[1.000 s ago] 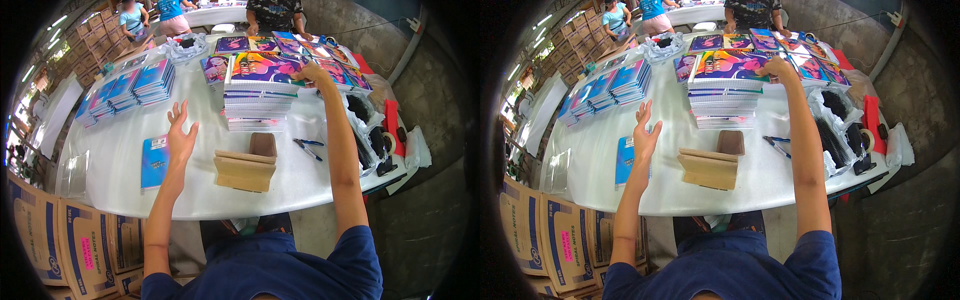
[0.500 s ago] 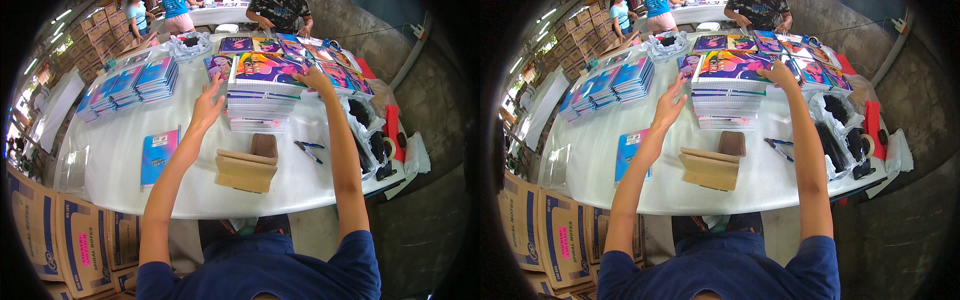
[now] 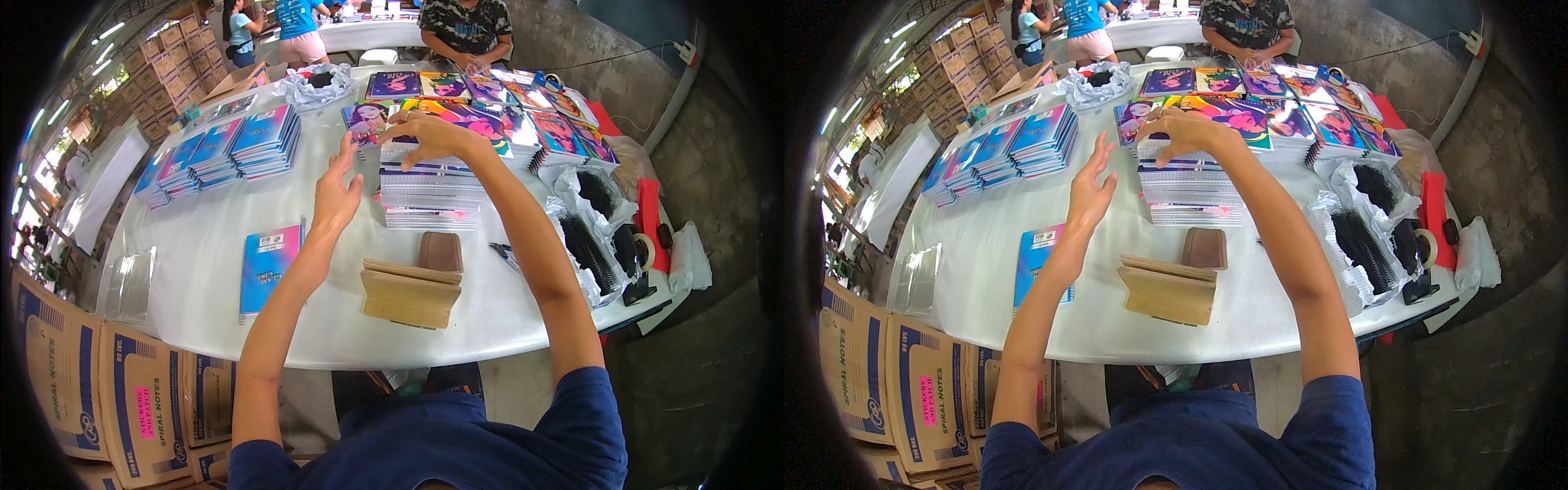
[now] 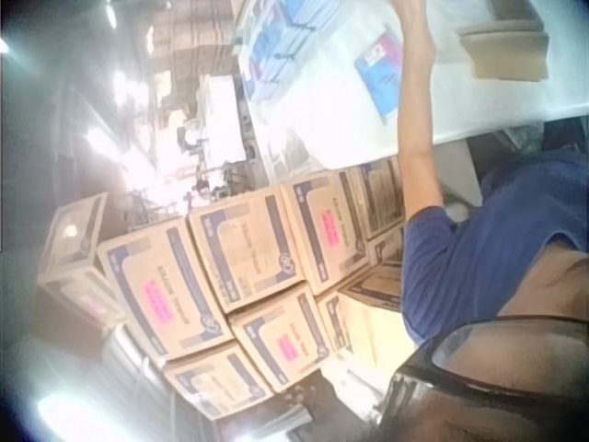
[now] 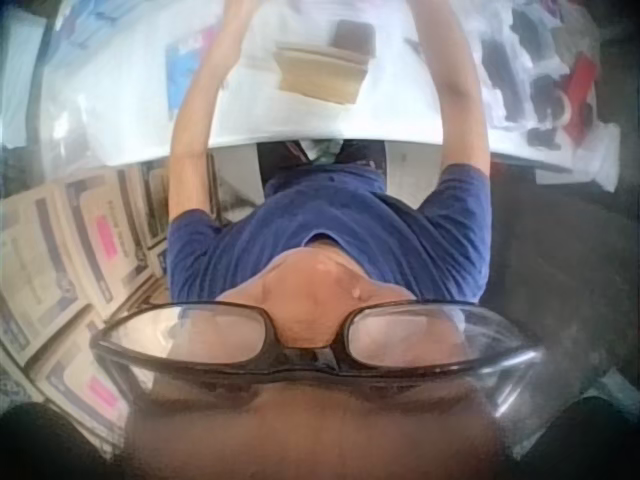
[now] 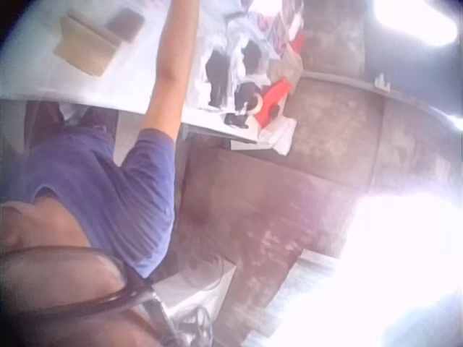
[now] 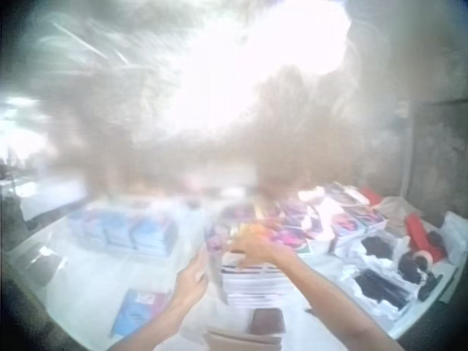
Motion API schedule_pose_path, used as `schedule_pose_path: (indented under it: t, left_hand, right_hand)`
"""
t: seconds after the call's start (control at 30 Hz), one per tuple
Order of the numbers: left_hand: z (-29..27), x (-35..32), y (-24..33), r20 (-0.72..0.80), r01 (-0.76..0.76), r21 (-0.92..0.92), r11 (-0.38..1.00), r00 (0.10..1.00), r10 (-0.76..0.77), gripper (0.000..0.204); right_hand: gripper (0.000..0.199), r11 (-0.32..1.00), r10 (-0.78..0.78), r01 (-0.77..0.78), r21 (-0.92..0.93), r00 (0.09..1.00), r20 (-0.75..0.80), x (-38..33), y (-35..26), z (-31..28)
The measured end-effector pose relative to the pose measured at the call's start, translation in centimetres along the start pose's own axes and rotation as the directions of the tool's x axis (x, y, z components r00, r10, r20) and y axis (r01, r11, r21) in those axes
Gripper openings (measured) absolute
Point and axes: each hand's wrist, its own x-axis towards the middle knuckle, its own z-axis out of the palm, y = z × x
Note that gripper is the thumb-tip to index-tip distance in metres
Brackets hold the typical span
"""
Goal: The person binds spiral notebooks by inserting a wire coil through the punched holes of the notebook pages and covers using a small wooden jig, repeating this action for several notebooks.
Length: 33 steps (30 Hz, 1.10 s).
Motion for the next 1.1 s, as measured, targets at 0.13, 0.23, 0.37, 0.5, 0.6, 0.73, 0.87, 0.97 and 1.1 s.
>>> schedule_pose_path:
  t: [0.13,0.23,0.37,0.5,0.6,0.73,0.87,0.97,1.1]
  left_hand:
    - [-1.2,-0.4,-0.6,-0.015,0.002,-0.011,1.0,1.0,-0.003,0.076]
    - [-1.1,-0.2,-0.7,-0.012,-0.087,-0.094,0.992,0.996,0.086,0.07]
    - [0.0,0.9,2.5,0.163,0.266,-0.512,0.817,0.964,-0.211,0.063]
    - [0.3,2.6,2.2,0.238,0.366,-0.73,0.578,0.928,-0.287,0.065]
    - [0.5,2.6,4.1,0.072,0.302,-0.586,0.752,0.944,-0.323,0.063]
    - [1.0,2.0,3.2,-0.04,0.154,-0.46,0.875,0.98,-0.194,0.059]
    - [1.2,1.4,2.5,-0.015,0.168,-0.426,0.889,0.981,-0.193,0.061]
    - [1.0,0.8,1.5,-0.006,0.16,-0.416,0.895,0.984,-0.179,0.06]
    - [0.7,0.2,1.7,-0.006,0.132,-0.404,0.905,0.989,-0.147,0.06]
  right_hand:
    - [0.064,0.994,-0.038,0.043,0.099,0.998,-0.048,-0.3,0.3,-0.2]
    - [0.058,0.99,-0.104,0.113,0.089,0.989,-0.103,-0.1,0.3,-0.7]
    - [0.045,0.991,-0.035,0.061,0.118,0.976,-0.213,-0.6,0.7,-0.9]
    - [0.036,0.983,0.073,-0.011,0.182,0.939,-0.337,-1.3,0.4,-0.3]
    - [0.034,0.947,0.082,0.049,0.319,0.919,-0.385,-2.2,0.3,0.0]
    - [0.034,0.956,-0.061,0.124,0.266,0.971,-0.232,-2.0,0.1,-0.2]
    - [0.037,0.981,-0.126,0.144,0.133,0.983,-0.135,-1.7,-0.3,0.0]
    - [0.038,0.972,-0.152,0.176,0.154,0.976,-0.154,-1.8,-0.7,-0.2]
    - [0.039,0.968,-0.113,0.139,0.21,0.985,-0.129,-1.8,-0.9,-0.7]
